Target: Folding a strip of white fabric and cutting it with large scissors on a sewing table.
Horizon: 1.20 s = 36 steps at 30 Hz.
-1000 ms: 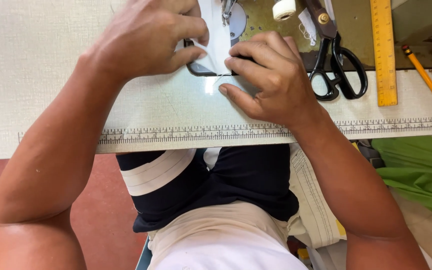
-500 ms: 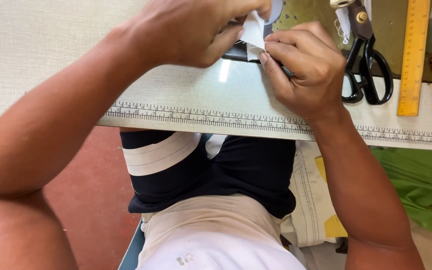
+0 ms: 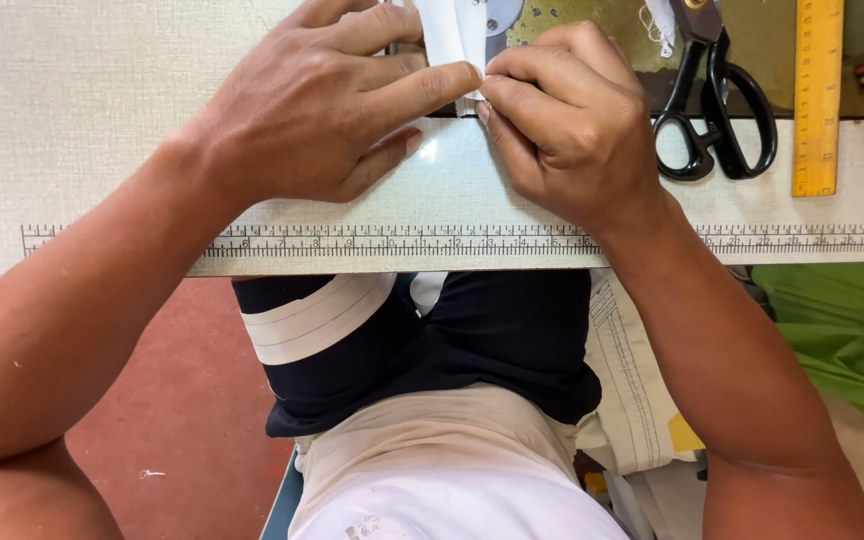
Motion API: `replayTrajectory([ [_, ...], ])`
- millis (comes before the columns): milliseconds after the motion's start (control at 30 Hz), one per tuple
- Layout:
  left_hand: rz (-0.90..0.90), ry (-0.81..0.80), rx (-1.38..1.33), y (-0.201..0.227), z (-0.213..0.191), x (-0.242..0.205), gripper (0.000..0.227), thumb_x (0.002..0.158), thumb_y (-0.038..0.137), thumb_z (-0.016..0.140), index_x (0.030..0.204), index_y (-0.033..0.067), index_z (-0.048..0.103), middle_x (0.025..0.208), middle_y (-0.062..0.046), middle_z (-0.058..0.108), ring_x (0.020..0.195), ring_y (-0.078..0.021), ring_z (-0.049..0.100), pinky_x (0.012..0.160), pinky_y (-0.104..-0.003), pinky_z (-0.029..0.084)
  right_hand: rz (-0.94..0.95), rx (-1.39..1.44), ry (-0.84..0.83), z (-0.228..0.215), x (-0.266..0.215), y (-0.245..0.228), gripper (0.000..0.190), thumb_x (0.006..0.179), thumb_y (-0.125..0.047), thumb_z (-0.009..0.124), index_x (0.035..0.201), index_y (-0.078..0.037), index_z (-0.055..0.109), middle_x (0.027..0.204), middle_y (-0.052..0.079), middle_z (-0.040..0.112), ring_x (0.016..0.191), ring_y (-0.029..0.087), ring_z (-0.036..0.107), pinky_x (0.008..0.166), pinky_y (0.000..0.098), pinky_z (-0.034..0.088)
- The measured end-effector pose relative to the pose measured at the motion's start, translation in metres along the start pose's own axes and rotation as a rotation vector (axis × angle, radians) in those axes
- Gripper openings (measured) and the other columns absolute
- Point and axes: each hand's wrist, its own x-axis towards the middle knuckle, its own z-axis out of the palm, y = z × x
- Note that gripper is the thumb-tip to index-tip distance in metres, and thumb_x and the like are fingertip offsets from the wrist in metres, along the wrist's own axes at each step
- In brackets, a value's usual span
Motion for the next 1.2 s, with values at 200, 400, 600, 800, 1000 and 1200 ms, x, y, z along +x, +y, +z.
replayTrajectory([
  [200,0.028,0.050,-0.008,-0.002,0.001,0.001,0.033,0.112,0.026,0.059,0.142,0.0115,0.059,0.121,-0.005,0.077,0.126,-0.0293,0.063,0.102,-0.042,0.045,0.014,-0.030,-0.041,-0.002,-0.002,0.000,0.009,0.099,0.000,0.075,0.100,0.009,0.077,0.114,0.021,0.076,0.100,0.038,0.066,0.085,0.0442,0.052],
  [400,-0.024,-0.048,0.106,-0.007,0.003,-0.001,0.055,0.107,0.037,0.062,0.157,0.0163,0.052,0.105,0.004,0.072,0.115,-0.0230,0.063,0.080,-0.037,0.047,0.020,-0.032,-0.048,-0.002,-0.005,0.001,0.022,0.098,-0.014,0.082,0.102,0.006,0.078,0.114,0.019,0.077,0.103,0.038,0.067,0.083,0.0451,0.050],
  [600,0.060,-0.004,0.214,-0.008,0.000,0.001,0.048,0.113,0.042,0.053,0.156,0.0210,0.055,0.129,-0.001,0.076,0.125,-0.0209,0.064,0.100,-0.035,0.045,0.022,-0.036,-0.071,-0.004,-0.004,0.000,0.028,0.099,-0.020,0.080,0.109,0.006,0.079,0.115,0.018,0.077,0.106,0.036,0.066,0.088,0.0441,0.050],
  [800,0.114,0.005,0.186,-0.007,-0.001,0.002,0.047,0.110,0.041,0.055,0.151,0.0190,0.059,0.128,-0.005,0.074,0.120,-0.0246,0.064,0.105,-0.040,0.045,0.011,-0.040,-0.066,-0.004,-0.004,-0.001,0.031,0.096,-0.021,0.079,0.104,0.009,0.077,0.111,0.016,0.078,0.103,0.037,0.068,0.085,0.0440,0.049],
  [1000,0.099,0.038,0.102,-0.005,0.001,0.003,0.049,0.113,0.040,0.049,0.150,0.0106,0.061,0.118,-0.009,0.073,0.110,-0.0281,0.062,0.099,-0.042,0.047,-0.016,0.044,-0.089,-0.005,-0.007,0.002,0.035,0.092,-0.022,0.079,0.105,0.011,0.076,0.111,0.020,0.074,0.111,0.042,0.070,0.087,0.0476,0.051],
  [1200,0.045,0.055,-0.068,0.000,-0.007,0.009,0.061,0.111,0.052,0.038,0.125,0.0084,0.077,0.101,-0.013,0.057,0.097,-0.0327,0.055,0.088,-0.048,0.044,-0.049,0.133,-0.074,-0.008,-0.010,0.007,0.041,0.087,-0.021,0.084,0.106,0.014,0.076,0.114,0.027,0.073,0.116,0.046,0.070,0.091,0.0524,0.057],
])
